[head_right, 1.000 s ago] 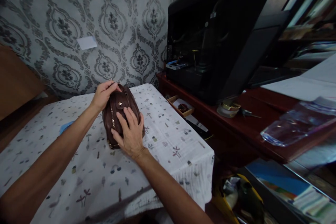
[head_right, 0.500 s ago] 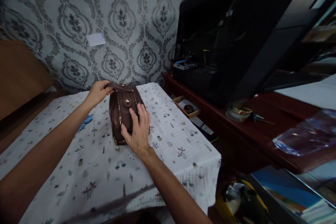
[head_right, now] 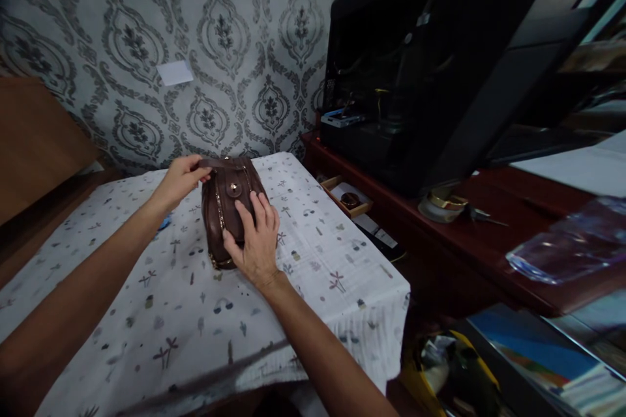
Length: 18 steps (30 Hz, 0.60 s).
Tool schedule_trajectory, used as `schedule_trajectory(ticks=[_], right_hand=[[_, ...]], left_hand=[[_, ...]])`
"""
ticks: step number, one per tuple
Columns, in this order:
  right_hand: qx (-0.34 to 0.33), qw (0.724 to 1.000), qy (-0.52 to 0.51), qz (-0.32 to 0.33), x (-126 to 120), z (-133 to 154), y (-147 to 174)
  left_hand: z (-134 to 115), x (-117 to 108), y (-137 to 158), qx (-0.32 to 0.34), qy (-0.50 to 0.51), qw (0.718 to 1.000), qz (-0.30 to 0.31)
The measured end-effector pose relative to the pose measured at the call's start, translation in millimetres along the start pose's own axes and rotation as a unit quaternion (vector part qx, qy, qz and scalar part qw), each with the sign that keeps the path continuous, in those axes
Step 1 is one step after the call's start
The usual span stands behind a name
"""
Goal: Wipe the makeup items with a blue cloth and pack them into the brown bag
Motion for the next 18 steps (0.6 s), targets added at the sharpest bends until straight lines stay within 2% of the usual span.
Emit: schedule_trajectory(ticks=[4, 9, 14, 18], right_hand=[[0.008, 1.0, -0.024, -0.01, -1.9, 1.4, 0.1], [0.073, 0.995, -0.071, -0.016, -4.0, 3.0, 1.2], [0.208, 0.968, -0.133, -0.043, -3.2, -6.8, 2.7], [0.301, 0.931, -0.202, -0.033, -0.4, -13.1, 3.2]], left_hand=[[-2.8, 7.6, 33.0, 0.02, 0.073, 0.997, -0.029], [0.8, 12.9, 66.6, 0.019, 0.082, 0.996, 0.002], [3.9, 10.3, 64.8, 0.03, 0.083, 0.996, 0.02], [-14.1, 13.6, 55.8, 0.082, 0.016, 0.997, -0.001]])
Point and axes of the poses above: each hand's wrist, its own y-axis away from the middle knuckle, its own x-axis out of the palm, z = x × y, the point moved 2 cm from there along -y, towards the middle knuckle, and after that the axes turned 4 degrees about -z, right-handed, at the moved point
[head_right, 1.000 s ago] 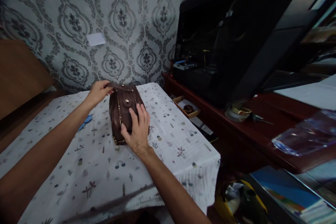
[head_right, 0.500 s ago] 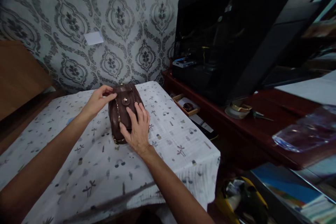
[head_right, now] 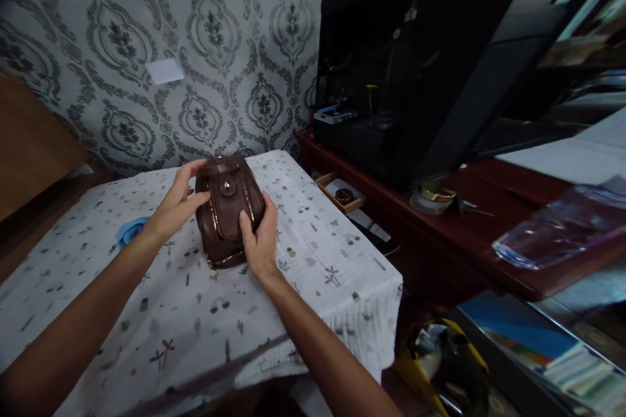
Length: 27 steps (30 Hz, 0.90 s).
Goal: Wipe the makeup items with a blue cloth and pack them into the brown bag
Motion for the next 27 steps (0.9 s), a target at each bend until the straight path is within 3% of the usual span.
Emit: schedule_trajectory(ticks=[6, 13, 23, 27], right_hand=[[-0.002, 1.0, -0.006, -0.011, -0.9, -5.5, -5.1], [-0.033, 0.999, 0.008, -0.022, -3.4, -7.7, -10.8], [-0.01, 0.999, 0.009, -0.034, -2.2, -8.8, -9.4], [-0.053, 0.997, 0.057, -0.022, 1.4, -3.4, 0.4]], left_hand=[[-19.6, 22.9, -12.9, 0.057, -0.152, 0.987, -0.012], [-1.0, 26.6, -15.6, 0.067, -0.148, 0.986, 0.023], [-4.6, 27.8, -13.9, 0.073, -0.158, 0.985, 0.02], [-9.3, 27.7, -14.3, 0.065, -0.173, 0.983, 0.021]])
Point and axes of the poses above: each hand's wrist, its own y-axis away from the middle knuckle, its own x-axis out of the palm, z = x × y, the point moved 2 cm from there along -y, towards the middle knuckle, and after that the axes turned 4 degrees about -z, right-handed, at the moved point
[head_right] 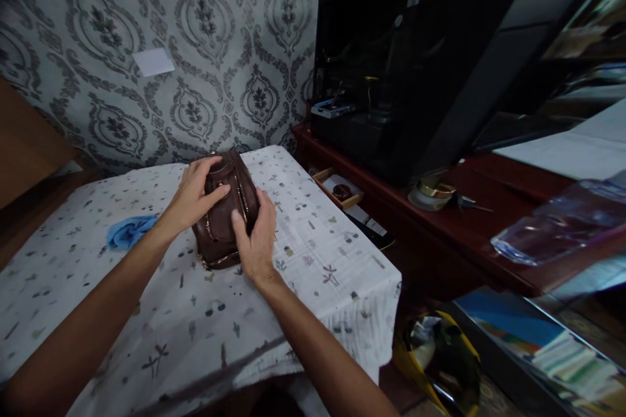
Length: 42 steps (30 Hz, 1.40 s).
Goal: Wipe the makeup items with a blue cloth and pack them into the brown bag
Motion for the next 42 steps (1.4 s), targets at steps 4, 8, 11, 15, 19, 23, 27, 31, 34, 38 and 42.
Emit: schedule_trajectory(ticks=[4, 8, 11, 15, 19, 23, 27, 31, 34, 38, 42], right_hand=[[-0.041, 0.998, 0.047, 0.012, 2.9, 5.5, 7.1], [-0.039, 0.996, 0.078, 0.023, 3.7, 6.5, 8.2], [-0.043, 0.995, 0.087, 0.032, 3.7, 6.5, 8.2], [-0.048, 0.995, 0.083, 0.034, 4.2, 5.9, 8.4], [-0.05, 0.994, 0.091, 0.031, 4.8, 5.0, 8.2], [-0.058, 0.993, 0.097, 0.032, 5.0, 4.2, 8.1], [-0.059, 0.993, 0.1, 0.028, 5.4, 3.5, 8.3], [-0.077, 0.99, 0.114, 0.025, 4.6, 4.6, 8.4], [-0.129, 0.982, 0.138, 0.018, 2.5, 8.5, 8.3], [-0.194, 0.969, 0.153, 0.023, -0.4, 14.1, 8.3], [-0.221, 0.962, 0.156, 0.039, -2.1, 16.0, 8.4]], left_hand=[[-9.0, -3.8, -11.4, -0.001, -0.055, 0.998, -0.017], [-16.8, -5.0, -32.4, 0.006, -0.083, 0.996, -0.023], [-17.8, -4.8, -46.6, -0.03, -0.073, 0.996, -0.035], [-17.7, -3.3, -57.7, -0.053, -0.045, 0.997, -0.042], [-14.9, -0.6, -60.1, -0.066, 0.009, 0.997, -0.047], [-12.1, 3.5, -55.6, -0.074, 0.092, 0.992, -0.055], [-14.0, 0.3, -49.5, -0.063, 0.124, 0.989, -0.04], [-10.9, -16.2, -40.9, -0.007, 0.095, 0.995, -0.019], [3.5, -29.5, -32.4, 0.004, 0.025, 0.999, -0.031], [26.6, -34.9, -24.7, -0.045, 0.015, 0.998, -0.037], [36.2, -31.4, -25.3, -0.079, 0.031, 0.993, -0.077]])
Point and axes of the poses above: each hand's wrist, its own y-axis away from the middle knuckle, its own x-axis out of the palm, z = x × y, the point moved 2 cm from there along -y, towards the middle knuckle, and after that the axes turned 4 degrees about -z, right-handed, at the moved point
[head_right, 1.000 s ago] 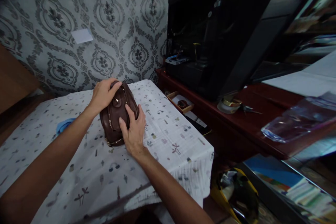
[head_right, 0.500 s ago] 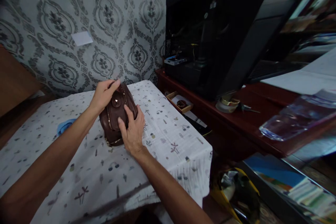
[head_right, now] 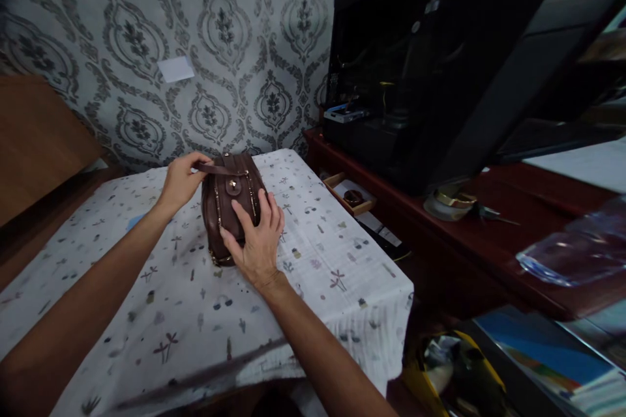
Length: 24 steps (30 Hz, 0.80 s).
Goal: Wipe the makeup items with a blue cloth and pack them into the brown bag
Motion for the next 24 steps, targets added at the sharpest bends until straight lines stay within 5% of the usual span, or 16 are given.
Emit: schedule_trajectory(ticks=[24], right_hand=[[-0.024, 1.0, 0.013, -0.007, -0.3, 2.5, -2.6]], left_hand=[[-21.9, -10.6, 14.8, -0.042, 0.062, 0.997, 0.011]])
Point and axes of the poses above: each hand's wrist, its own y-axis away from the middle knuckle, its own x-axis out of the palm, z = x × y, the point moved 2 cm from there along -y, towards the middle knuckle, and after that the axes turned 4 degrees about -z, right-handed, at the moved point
